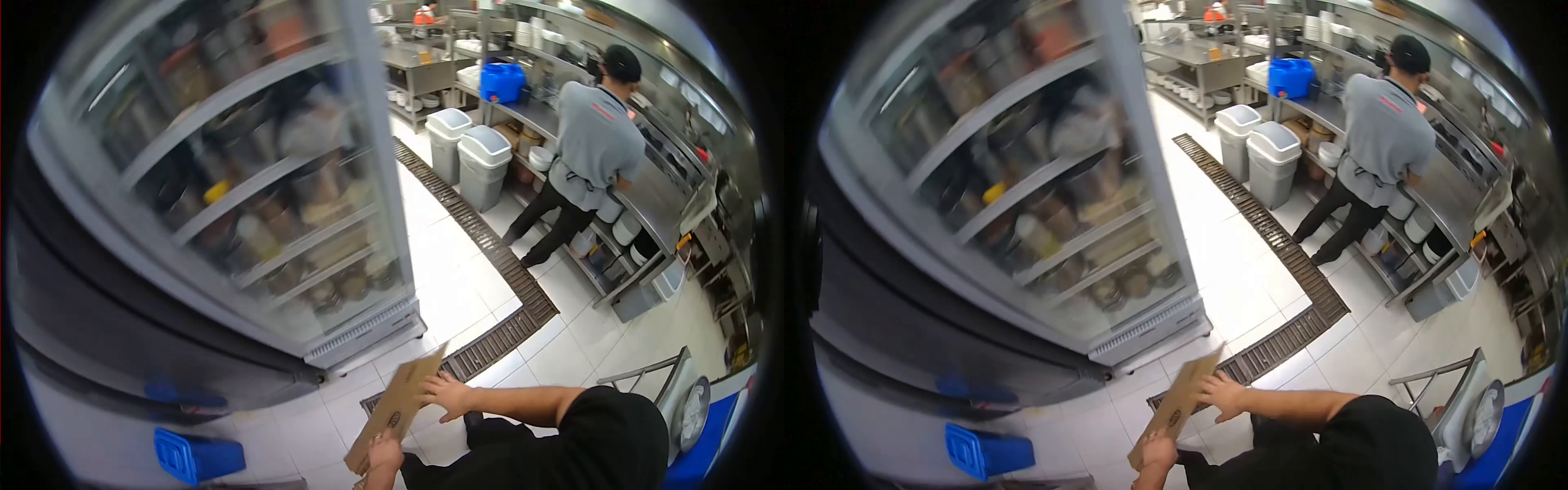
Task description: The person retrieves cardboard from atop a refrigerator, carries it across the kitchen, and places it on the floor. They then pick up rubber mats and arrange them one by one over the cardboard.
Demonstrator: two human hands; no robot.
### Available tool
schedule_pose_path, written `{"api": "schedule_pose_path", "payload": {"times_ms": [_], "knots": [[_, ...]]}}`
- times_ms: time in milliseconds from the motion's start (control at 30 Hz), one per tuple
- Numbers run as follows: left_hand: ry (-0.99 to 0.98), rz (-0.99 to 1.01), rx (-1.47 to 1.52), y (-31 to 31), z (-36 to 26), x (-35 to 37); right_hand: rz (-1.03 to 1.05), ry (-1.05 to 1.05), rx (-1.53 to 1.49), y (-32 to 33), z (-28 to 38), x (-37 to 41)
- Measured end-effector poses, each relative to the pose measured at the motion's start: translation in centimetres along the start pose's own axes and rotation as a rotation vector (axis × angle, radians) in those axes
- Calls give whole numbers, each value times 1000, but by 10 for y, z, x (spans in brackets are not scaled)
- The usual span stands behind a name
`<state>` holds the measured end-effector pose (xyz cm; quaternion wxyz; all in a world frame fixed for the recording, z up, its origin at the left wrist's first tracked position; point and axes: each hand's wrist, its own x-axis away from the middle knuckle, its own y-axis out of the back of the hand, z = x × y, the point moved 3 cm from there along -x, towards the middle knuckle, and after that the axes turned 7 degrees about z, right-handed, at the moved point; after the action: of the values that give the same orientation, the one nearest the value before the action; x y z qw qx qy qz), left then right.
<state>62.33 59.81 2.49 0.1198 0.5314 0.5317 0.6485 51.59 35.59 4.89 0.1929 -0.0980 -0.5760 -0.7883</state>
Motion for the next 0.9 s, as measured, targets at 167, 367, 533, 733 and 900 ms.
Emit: {"api": "schedule_pose_path", "payload": {"times_ms": [167, 367, 533, 733, 900], "knots": [[-503, -240, -103, 93, -137, -60, 59, -433, -120, 4, -116, 104], [-242, -120, -80, 144, -186, -188, 196, -613, -171, 19, -250, 199], [58, -59, 64, 161, -135, -275, 15, -760, -298, 51, -367, 292], [-127, -157, 618, 159, -175, -424, -255, -879, -425, 107, -463, 338], [-317, -322, 927, 337, -309, -539, -472, -938, -743, 200, -538, 322]]}}
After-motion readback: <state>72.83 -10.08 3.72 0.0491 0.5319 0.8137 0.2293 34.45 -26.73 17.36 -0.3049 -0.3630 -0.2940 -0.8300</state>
